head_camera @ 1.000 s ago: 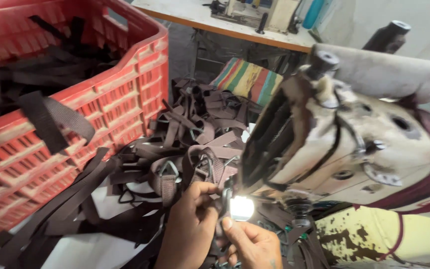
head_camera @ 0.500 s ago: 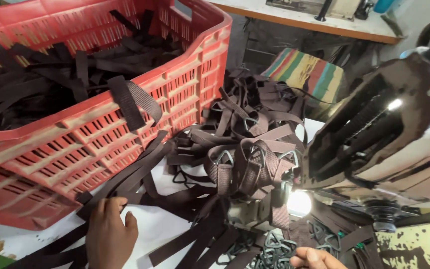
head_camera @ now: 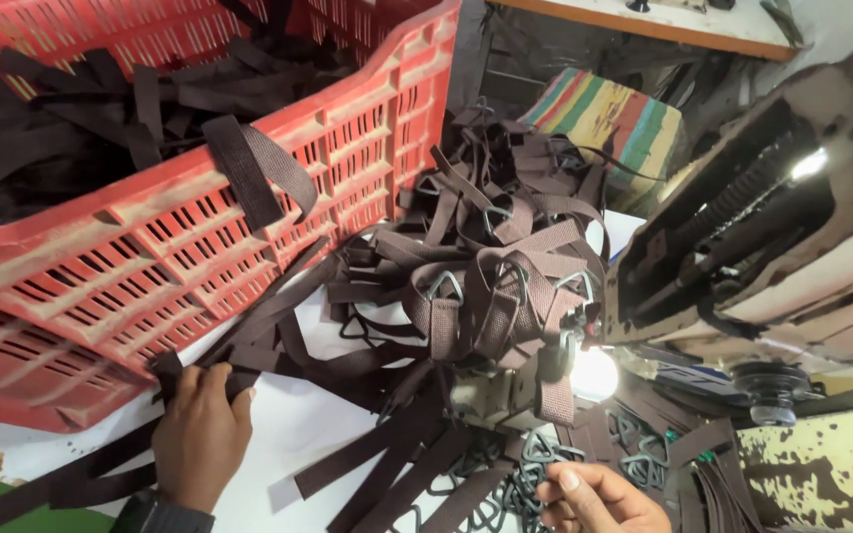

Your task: Stitching and attaching plastic D-rings to fabric straps using a sewing machine.

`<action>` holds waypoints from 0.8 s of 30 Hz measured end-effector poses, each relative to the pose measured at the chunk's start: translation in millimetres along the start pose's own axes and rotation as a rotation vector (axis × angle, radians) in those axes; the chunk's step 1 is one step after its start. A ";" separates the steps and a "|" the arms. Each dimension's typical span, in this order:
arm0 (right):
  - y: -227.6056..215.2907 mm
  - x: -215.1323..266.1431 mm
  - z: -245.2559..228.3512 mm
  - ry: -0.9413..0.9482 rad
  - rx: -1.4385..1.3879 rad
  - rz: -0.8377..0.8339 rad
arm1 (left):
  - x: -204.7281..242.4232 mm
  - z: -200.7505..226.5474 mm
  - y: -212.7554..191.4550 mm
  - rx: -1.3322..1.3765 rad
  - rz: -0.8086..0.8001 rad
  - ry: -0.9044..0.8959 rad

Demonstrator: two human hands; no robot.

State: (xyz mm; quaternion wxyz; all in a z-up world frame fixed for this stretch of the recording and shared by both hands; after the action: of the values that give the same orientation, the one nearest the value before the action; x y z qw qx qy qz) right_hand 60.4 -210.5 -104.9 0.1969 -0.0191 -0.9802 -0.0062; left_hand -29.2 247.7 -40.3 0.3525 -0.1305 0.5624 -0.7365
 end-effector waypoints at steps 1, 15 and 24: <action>1.6 -0.1 -2.5 0.000 -0.001 0.003 | -1.6 -0.6 0.7 0.001 -0.002 0.002; -10.9 -4.7 -2.6 0.042 -0.010 -0.056 | -15.8 -13.7 -27.6 0.043 0.444 0.245; 15.4 50.7 -74.2 -0.444 0.157 -0.178 | 18.5 125.1 -184.3 0.822 0.296 0.237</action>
State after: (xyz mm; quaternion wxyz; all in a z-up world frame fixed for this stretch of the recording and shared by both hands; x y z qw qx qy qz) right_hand 42.8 -194.8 -16.9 -0.0239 0.0817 -0.9947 0.0568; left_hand -37.5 165.2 167.3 0.4097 0.1875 0.2722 -0.8503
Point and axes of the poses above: each hand's wrist, its own x-axis away from the middle knuckle, its own y-axis out of the palm, z = x × y, the point moved 4 cm from there along -x, towards the middle knuckle, and after that the axes turned 3 degrees about -y, right-handed, at the moved point
